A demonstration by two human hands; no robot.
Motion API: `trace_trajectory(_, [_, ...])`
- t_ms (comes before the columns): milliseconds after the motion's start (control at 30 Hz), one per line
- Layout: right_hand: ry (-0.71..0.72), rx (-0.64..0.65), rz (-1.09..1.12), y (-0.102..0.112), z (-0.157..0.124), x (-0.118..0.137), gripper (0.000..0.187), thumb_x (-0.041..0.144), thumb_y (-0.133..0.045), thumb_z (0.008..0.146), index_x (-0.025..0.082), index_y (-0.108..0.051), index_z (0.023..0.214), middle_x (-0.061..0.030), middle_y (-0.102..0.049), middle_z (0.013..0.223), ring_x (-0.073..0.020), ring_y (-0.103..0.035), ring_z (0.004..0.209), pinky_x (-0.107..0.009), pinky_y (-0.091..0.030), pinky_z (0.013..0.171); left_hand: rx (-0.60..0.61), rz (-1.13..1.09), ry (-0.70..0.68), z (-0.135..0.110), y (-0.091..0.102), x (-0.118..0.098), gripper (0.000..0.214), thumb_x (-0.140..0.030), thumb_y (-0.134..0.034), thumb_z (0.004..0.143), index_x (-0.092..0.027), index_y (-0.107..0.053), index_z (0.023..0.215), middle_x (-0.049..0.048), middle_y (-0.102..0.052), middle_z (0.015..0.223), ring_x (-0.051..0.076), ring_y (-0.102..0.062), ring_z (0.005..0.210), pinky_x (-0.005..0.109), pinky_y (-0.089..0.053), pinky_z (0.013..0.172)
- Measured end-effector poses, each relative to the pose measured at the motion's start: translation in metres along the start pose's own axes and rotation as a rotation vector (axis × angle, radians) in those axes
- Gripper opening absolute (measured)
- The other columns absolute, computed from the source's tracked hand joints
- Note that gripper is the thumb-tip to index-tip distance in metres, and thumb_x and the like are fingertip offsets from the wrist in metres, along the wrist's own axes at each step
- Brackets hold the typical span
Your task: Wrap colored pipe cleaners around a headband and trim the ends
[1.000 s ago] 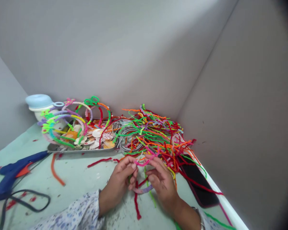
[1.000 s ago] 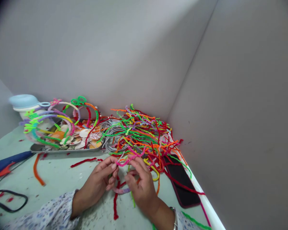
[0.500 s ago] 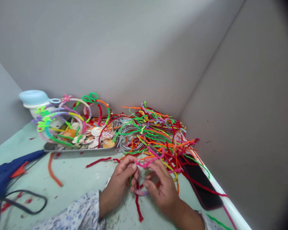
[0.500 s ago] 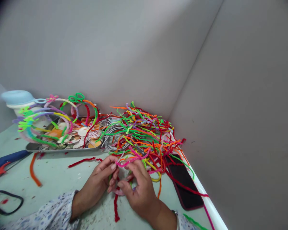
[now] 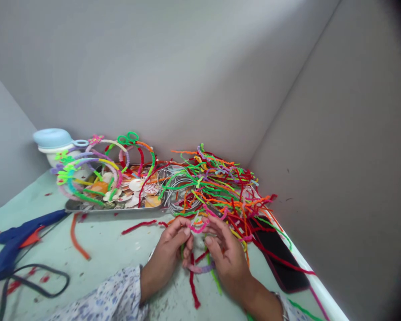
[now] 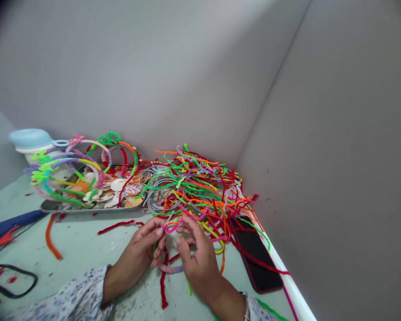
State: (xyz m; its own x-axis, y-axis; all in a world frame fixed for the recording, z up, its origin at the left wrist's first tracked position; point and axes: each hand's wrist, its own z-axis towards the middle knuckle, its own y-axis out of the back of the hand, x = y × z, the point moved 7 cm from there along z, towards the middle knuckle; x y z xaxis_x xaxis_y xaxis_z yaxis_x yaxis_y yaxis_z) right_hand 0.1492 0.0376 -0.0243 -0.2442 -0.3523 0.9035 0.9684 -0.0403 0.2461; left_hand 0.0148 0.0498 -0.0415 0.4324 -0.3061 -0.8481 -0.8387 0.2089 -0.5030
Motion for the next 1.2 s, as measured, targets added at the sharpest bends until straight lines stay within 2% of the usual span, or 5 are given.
trace_trajectory(200, [-0.016,-0.049,-0.046,0.004,0.000,0.000,0.013,0.025,-0.053,0.091,0.022,-0.060,0.101,-0.0008,-0.068,0.077,-0.0133,-0.066,0.065,-0.023,-0.054,0.062,-0.003,-0.016,-0.023,0.002,0.002,-0.002,0.012,-0.030,-0.056,0.086,-0.019,-0.050,0.086,-0.0056,-0.050,0.058,0.005,-0.039,0.039,0.015,-0.038,0.034])
trace_trajectory(400, [0.006,0.001,-0.131,0.002,0.001,0.011,0.011,0.025,-0.052,0.089,0.020,-0.061,0.091,0.0015,-0.064,0.065,-0.0121,-0.061,0.055,-0.021,-0.050,0.054,-0.010,0.019,0.058,0.001,0.003,0.002,0.020,-0.035,-0.061,0.083,-0.018,-0.052,0.090,-0.0076,-0.047,0.054,0.003,-0.033,0.036,0.013,-0.033,0.033])
trace_trajectory(533, [0.009,0.026,-0.184,0.000,-0.001,0.013,0.012,0.026,-0.049,0.090,0.019,-0.059,0.089,0.0037,-0.055,0.056,-0.0111,-0.051,0.047,-0.021,-0.044,0.047,0.017,0.086,0.048,-0.002,0.002,0.001,0.025,-0.036,-0.067,0.080,-0.018,-0.054,0.091,-0.0092,-0.043,0.049,0.003,-0.033,0.037,0.012,-0.035,0.035])
trace_trajectory(700, [0.056,0.073,-0.222,-0.004,-0.003,0.016,0.009,0.022,-0.050,0.089,0.020,-0.058,0.090,0.0049,-0.052,0.055,-0.0103,-0.046,0.046,-0.021,-0.039,0.045,0.017,0.105,0.101,-0.002,0.001,0.007,0.028,-0.035,-0.073,0.075,-0.018,-0.052,0.083,-0.0078,-0.049,0.048,0.005,-0.037,0.038,0.023,-0.050,0.042])
trace_trajectory(1200, [0.120,0.056,-0.323,-0.007,-0.004,0.017,0.014,0.022,-0.052,0.087,0.020,-0.059,0.099,0.0053,-0.056,0.056,-0.0102,-0.051,0.045,-0.021,-0.042,0.049,0.052,0.102,0.067,-0.002,0.001,0.006,0.020,-0.028,-0.068,0.080,-0.016,-0.051,0.082,-0.0056,-0.052,0.051,0.006,-0.044,0.042,0.015,-0.042,0.040])
